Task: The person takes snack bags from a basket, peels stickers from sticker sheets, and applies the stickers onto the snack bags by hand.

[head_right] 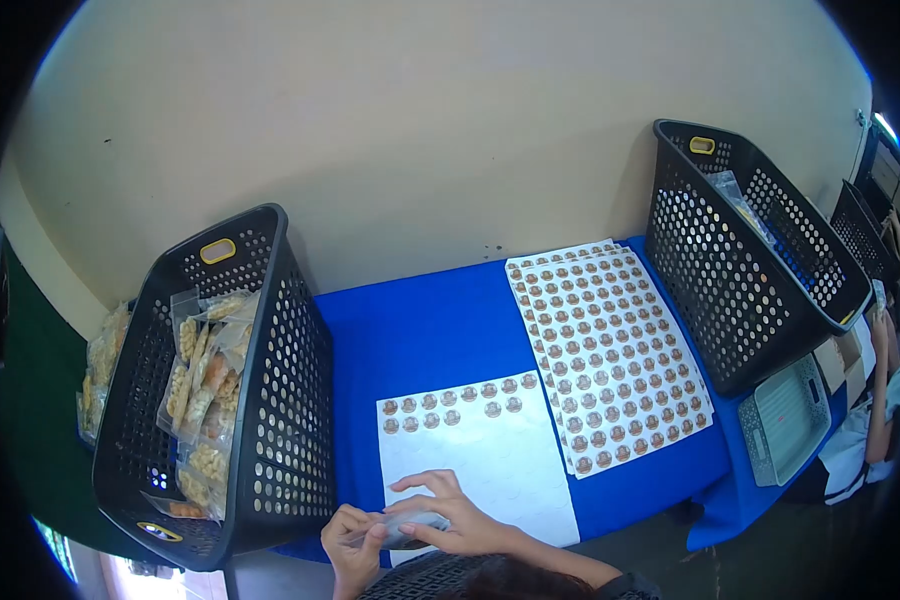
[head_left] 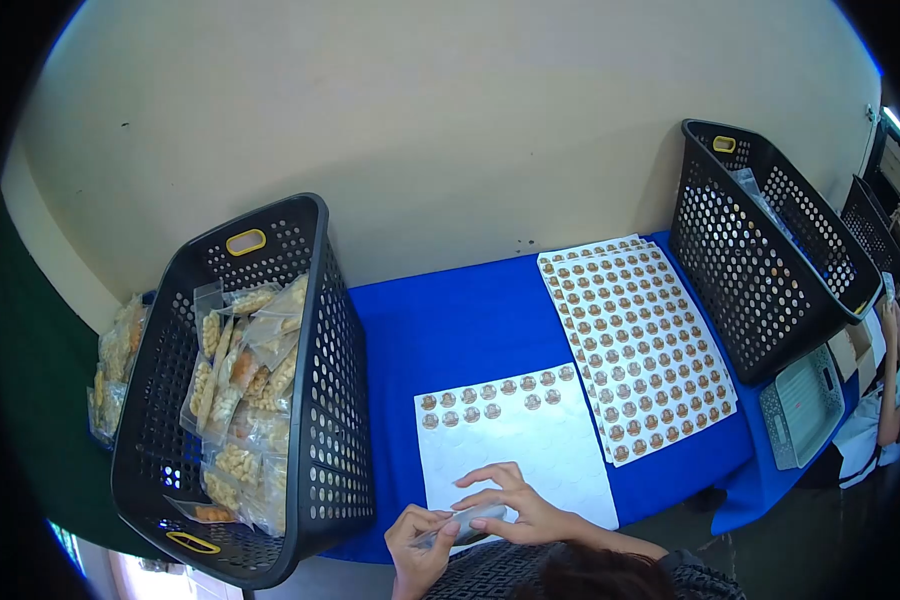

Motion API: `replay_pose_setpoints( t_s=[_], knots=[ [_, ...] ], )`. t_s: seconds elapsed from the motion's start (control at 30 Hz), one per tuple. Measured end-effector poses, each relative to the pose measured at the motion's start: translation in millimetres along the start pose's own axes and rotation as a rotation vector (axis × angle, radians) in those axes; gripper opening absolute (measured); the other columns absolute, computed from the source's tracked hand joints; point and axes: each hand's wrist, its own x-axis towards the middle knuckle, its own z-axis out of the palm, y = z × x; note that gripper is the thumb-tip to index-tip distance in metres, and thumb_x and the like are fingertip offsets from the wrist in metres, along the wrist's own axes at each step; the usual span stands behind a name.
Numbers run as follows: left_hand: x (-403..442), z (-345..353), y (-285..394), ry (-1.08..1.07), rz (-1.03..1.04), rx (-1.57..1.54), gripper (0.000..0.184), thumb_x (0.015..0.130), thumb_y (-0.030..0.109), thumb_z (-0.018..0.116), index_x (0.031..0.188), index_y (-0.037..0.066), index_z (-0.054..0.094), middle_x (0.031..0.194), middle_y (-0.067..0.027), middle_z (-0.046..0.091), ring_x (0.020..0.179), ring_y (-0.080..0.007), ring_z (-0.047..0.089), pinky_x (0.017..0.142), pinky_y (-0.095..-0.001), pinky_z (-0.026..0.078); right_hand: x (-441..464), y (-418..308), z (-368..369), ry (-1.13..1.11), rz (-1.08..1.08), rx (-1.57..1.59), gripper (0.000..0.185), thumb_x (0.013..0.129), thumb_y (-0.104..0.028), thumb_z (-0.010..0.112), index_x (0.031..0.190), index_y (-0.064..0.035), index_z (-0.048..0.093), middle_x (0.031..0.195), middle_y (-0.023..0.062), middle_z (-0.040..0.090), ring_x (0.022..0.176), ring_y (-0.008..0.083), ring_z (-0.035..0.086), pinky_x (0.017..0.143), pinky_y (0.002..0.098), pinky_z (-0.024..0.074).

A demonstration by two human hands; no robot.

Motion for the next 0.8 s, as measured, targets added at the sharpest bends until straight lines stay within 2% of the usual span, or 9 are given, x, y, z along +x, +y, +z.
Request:
replay_pose_setpoints(
  t_s=[0.1,0.13,0.17,0.2,0.27,0.4,0.47,0.7,0.8],
  knots=[
    [-7,-10,-4,-0.011,0.038,0.037,0.024,0.071,0.014,0.065,0.063,0.000,0.047,0.063,-0.0086,0.051,0.062,-0.0139,0.052,0.062,-0.0279,0.045,0,-2,4,-0.048,-0.017,0.089,0.021,0.077,-0.021,0.055,0.097,-0.0152,0.061,0.110,0.0053,0.047,0.106,0.0206,0.032,0.090,0.0372,0.0212],
    [-12,-19,-9,-0.111,-0.006,0.050,0.018,0.076,0.015,0.058,0.074,-0.001,0.051,0.078,-0.0109,0.051,0.071,-0.0171,0.053,0.067,-0.0300,0.045,0,-2,4,-0.080,-0.042,0.096,0.021,0.078,-0.021,0.054,0.097,-0.0155,0.061,0.109,0.0056,0.047,0.105,0.0214,0.032,0.090,0.0378,0.0219],
    [-15,-23,-13,-0.208,-0.050,0.062,0.019,0.082,0.016,0.051,0.086,-0.002,0.054,0.092,-0.0131,0.051,0.080,-0.0203,0.053,0.071,-0.0321,0.045,0,-2,4,-0.115,-0.068,0.102,0.021,0.079,-0.022,0.054,0.097,-0.0158,0.061,0.109,0.0059,0.047,0.104,0.0221,0.033,0.091,0.0385,0.0226],
    [-14,-20,-12,-0.204,-0.048,0.063,0.019,0.082,0.016,0.051,0.086,-0.002,0.054,0.092,-0.0131,0.051,0.080,-0.0203,0.053,0.071,-0.0321,0.045,1,-3,5,-0.118,-0.071,0.102,0.021,0.079,-0.022,0.054,0.097,-0.0158,0.061,0.109,0.0059,0.047,0.104,0.0221,0.033,0.091,0.0385,0.0226],
    [-14,-14,-11,-0.037,-0.003,-0.072,0.021,0.070,0.014,0.065,0.065,0.000,0.050,0.066,-0.0096,0.052,0.068,-0.0169,0.055,0.066,-0.0303,0.045,2,-5,7,-0.101,-0.082,0.156,0.021,0.078,-0.019,0.055,0.097,-0.0159,0.061,0.105,0.0047,0.050,0.100,0.0208,0.035,0.089,0.0377,0.0241],
    [-12,-18,-43,-0.039,0.030,-0.143,0.018,0.069,0.013,0.065,0.068,-0.001,0.054,0.071,-0.0112,0.055,0.073,-0.0196,0.056,0.067,-0.0306,0.045,0,3,14,-0.082,-0.089,0.160,0.021,0.077,-0.018,0.056,0.098,-0.0158,0.061,0.100,0.0043,0.052,0.095,0.0201,0.037,0.086,0.0358,0.0271],
    [-6,-17,-46,-0.116,0.028,-0.192,0.011,0.065,0.003,0.066,0.072,-0.001,0.059,0.073,-0.0114,0.059,0.074,-0.0205,0.057,0.067,-0.0290,0.045,-1,2,13,0.006,-0.033,0.146,0.019,0.074,-0.015,0.060,0.093,-0.0159,0.063,0.095,0.0026,0.055,0.092,0.0167,0.043,0.084,0.0336,0.0280],
    [18,-3,-44,-0.231,0.077,-0.104,0.007,0.065,0.001,0.065,0.072,0.000,0.061,0.074,-0.0111,0.059,0.072,-0.0180,0.057,0.064,-0.0265,0.044,-6,4,0,0.129,-0.024,0.075,0.014,0.072,-0.013,0.061,0.086,-0.0101,0.064,0.085,0.0024,0.055,0.086,0.0176,0.042,0.078,0.0302,0.0329],
    [23,11,-44,-0.245,0.091,-0.114,0.010,0.066,0.001,0.064,0.075,-0.001,0.061,0.074,-0.0107,0.059,0.072,-0.0157,0.056,0.064,-0.0247,0.043,-6,6,-3,0.281,-0.071,0.025,0.012,0.069,-0.007,0.063,0.080,-0.0083,0.064,0.073,0.0045,0.054,0.081,0.0186,0.046,0.073,0.0300,0.0388]
  ],
)
